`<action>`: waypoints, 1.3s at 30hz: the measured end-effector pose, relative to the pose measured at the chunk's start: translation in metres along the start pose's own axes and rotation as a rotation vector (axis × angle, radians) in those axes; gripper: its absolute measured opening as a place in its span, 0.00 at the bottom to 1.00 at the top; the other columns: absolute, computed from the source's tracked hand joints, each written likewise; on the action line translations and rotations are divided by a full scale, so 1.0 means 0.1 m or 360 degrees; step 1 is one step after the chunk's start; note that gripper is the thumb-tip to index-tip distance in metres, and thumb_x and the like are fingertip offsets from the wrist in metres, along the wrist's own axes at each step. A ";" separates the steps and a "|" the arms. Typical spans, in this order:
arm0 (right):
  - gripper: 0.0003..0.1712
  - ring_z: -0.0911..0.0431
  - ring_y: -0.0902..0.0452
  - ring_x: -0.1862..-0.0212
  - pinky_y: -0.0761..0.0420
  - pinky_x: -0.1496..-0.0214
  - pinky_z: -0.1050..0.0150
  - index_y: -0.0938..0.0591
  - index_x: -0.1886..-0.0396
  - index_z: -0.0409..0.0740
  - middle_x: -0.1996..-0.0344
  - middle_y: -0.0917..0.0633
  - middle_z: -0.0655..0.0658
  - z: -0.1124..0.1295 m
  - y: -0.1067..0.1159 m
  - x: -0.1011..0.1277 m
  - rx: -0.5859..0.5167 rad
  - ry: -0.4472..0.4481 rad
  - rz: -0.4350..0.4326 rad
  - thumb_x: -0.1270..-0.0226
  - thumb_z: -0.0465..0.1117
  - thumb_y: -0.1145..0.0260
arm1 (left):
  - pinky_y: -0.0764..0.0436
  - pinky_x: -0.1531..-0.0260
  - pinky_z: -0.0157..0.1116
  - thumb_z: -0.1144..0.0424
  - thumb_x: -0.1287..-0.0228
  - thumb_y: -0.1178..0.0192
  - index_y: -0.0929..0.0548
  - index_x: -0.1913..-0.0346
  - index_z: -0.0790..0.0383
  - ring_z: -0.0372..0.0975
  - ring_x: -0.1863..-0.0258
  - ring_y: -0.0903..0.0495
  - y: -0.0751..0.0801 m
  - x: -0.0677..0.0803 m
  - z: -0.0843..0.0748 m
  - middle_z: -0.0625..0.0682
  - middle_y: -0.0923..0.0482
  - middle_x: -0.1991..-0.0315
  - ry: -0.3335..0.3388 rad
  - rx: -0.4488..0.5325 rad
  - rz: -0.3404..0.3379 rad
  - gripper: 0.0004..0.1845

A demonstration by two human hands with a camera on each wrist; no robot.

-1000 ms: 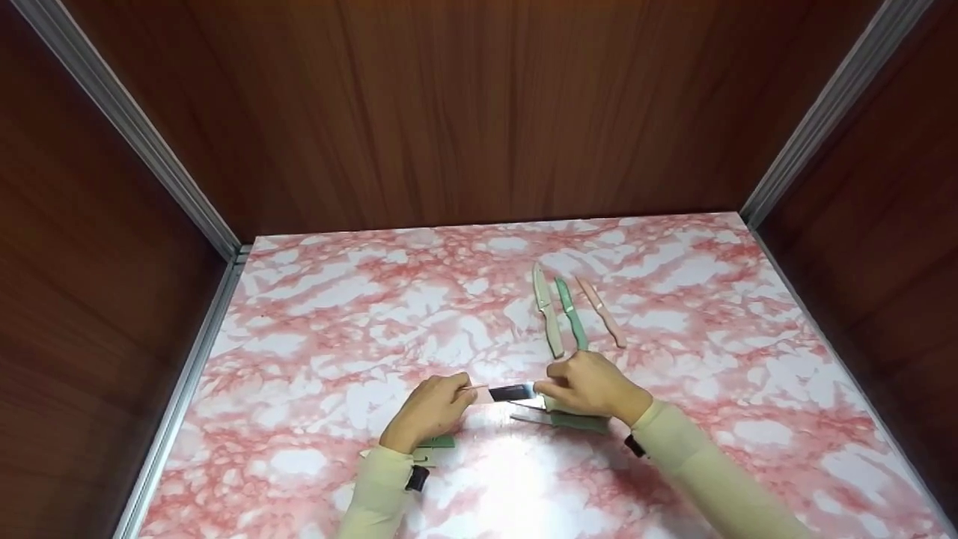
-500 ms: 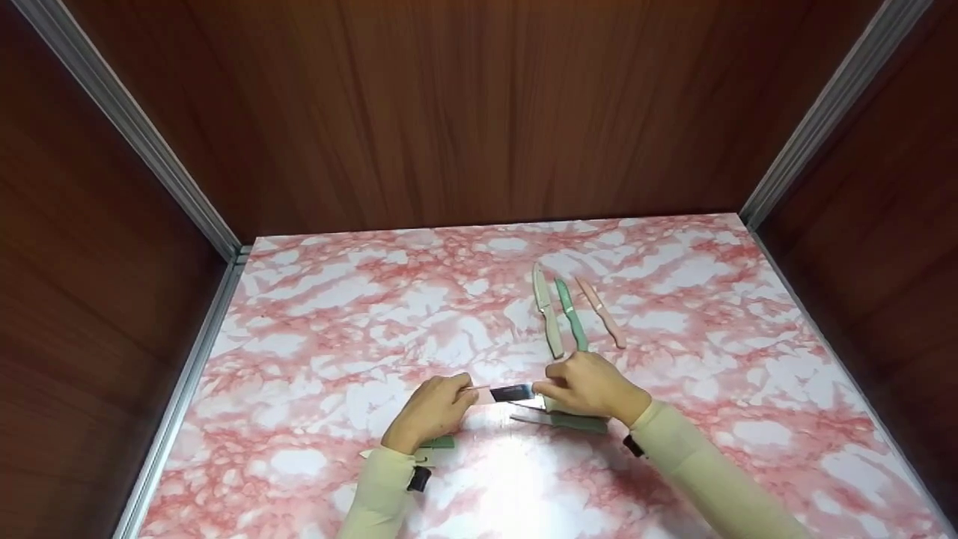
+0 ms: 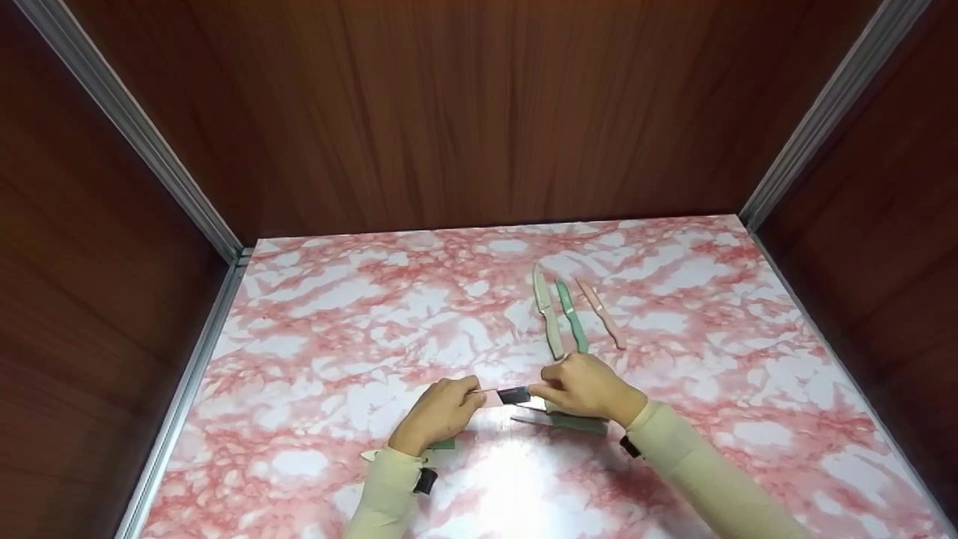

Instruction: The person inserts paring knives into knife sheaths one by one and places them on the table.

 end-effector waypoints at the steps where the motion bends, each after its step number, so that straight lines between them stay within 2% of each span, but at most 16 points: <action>1: 0.27 0.69 0.49 0.87 0.43 0.83 0.71 0.37 0.89 0.56 0.90 0.43 0.61 0.00 0.00 0.00 -0.0004 -0.0003 0.0003 0.32 0.57 0.42 | 0.38 0.80 0.32 0.56 0.30 0.48 0.27 0.73 0.52 0.33 0.85 0.40 0.00 0.00 0.00 0.41 0.40 0.84 -0.0002 0.0003 -0.0005 0.12; 13: 0.27 0.70 0.51 0.88 0.46 0.85 0.73 0.37 0.89 0.56 0.90 0.43 0.62 0.07 0.02 -0.04 -0.0017 0.0071 -0.0042 0.31 0.54 0.41 | 0.38 0.81 0.31 0.55 0.29 0.49 0.27 0.72 0.52 0.32 0.85 0.41 -0.01 -0.03 -0.04 0.40 0.40 0.84 -0.0006 0.0025 0.0003 0.11; 20: 0.27 0.69 0.51 0.89 0.46 0.85 0.72 0.37 0.89 0.56 0.91 0.44 0.61 0.05 -0.01 -0.03 -0.0028 0.0037 0.0006 0.30 0.52 0.43 | 0.39 0.81 0.31 0.56 0.29 0.49 0.28 0.72 0.52 0.33 0.85 0.42 -0.02 -0.03 -0.04 0.41 0.42 0.84 -0.0002 0.0037 0.0015 0.12; 26: 0.26 0.68 0.50 0.89 0.46 0.84 0.72 0.37 0.89 0.56 0.91 0.44 0.61 0.05 -0.01 -0.04 -0.0032 0.0030 0.0003 0.31 0.49 0.40 | 0.40 0.81 0.31 0.55 0.29 0.50 0.29 0.73 0.51 0.33 0.85 0.43 -0.02 -0.03 -0.04 0.41 0.42 0.84 0.0020 0.0051 0.0031 0.12; 32: 0.26 0.69 0.50 0.89 0.46 0.84 0.72 0.38 0.89 0.56 0.91 0.44 0.62 0.08 0.00 -0.04 -0.0029 0.0056 -0.0019 0.31 0.50 0.41 | 0.40 0.81 0.32 0.55 0.29 0.49 0.29 0.73 0.51 0.33 0.86 0.43 -0.02 -0.03 -0.05 0.41 0.42 0.84 0.0015 0.0026 0.0018 0.12; 39: 0.27 0.70 0.52 0.89 0.48 0.85 0.73 0.38 0.89 0.56 0.91 0.44 0.63 0.10 -0.01 -0.05 -0.0038 0.0044 -0.0021 0.31 0.51 0.41 | 0.41 0.83 0.31 0.56 0.28 0.51 0.32 0.76 0.53 0.32 0.86 0.44 -0.04 -0.04 -0.06 0.41 0.42 0.85 0.0015 0.0072 0.0028 0.15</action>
Point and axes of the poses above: each hand's wrist, its own x-axis away from the middle knuckle, its own y-axis out of the back of the hand, z = x × y, the point moved 10 cm from there along -x, towards the middle knuckle
